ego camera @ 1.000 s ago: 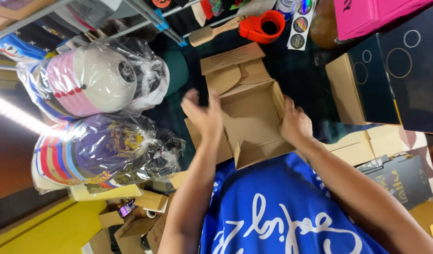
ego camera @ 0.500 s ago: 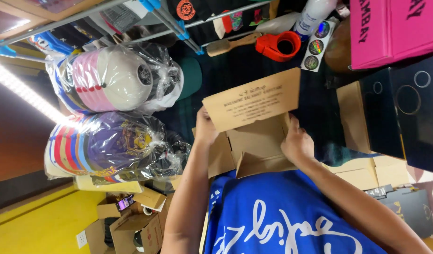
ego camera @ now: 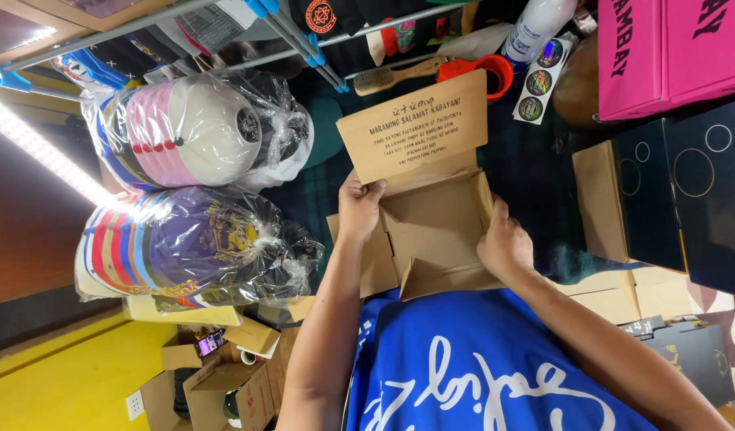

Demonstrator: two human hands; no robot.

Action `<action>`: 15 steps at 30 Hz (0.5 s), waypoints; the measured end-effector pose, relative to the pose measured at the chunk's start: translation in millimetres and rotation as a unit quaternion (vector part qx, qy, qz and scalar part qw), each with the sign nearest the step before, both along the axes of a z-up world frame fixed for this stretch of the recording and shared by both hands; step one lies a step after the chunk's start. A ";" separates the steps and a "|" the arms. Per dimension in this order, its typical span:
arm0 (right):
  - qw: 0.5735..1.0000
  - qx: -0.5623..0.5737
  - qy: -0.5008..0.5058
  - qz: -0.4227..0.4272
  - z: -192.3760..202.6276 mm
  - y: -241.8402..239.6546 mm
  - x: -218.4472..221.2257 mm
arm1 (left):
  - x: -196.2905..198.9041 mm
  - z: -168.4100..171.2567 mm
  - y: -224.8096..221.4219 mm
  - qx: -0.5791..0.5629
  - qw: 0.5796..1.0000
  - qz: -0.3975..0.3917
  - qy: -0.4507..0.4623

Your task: Manually folding and assembling cardboard boxes from flat sheets by tucking in flaps.

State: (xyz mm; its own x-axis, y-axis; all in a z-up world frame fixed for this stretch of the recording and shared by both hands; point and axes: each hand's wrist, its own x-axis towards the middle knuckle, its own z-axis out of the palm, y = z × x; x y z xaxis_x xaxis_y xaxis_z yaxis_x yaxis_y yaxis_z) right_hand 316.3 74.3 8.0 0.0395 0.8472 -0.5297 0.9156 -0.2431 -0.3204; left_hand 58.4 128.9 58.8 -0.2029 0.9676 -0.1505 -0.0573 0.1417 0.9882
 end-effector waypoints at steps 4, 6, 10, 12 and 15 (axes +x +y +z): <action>1.000 0.004 0.000 -0.002 -5.9 -0.4 1.3 | 2.0 6.0 0.6 0.007 1.000 -0.004 -0.003; 1.000 0.006 0.001 -0.006 -2.5 -0.1 0.5 | 2.7 7.9 0.9 0.011 1.000 -0.008 -0.005; 1.000 0.005 0.002 -0.013 11.7 1.5 -3.4 | 0.6 1.2 0.6 0.020 1.000 -0.019 -0.006; 1.000 0.006 0.002 -0.014 10.6 1.4 -3.8 | -1.2 2.0 -2.3 0.024 0.999 -0.027 -0.006; 1.000 0.008 -0.004 -0.021 0.5 0.6 -0.7 | -9.3 1.7 -11.8 0.022 0.999 -0.046 0.001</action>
State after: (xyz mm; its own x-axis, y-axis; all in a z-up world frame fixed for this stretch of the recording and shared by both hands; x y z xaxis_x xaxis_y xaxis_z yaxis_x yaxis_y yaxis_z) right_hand 315.7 74.8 8.6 0.0803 0.8528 -0.5160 0.9072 -0.2769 -0.3166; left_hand 49.1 117.0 60.5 -0.1139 0.9878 -0.1064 -0.0450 0.1019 0.9938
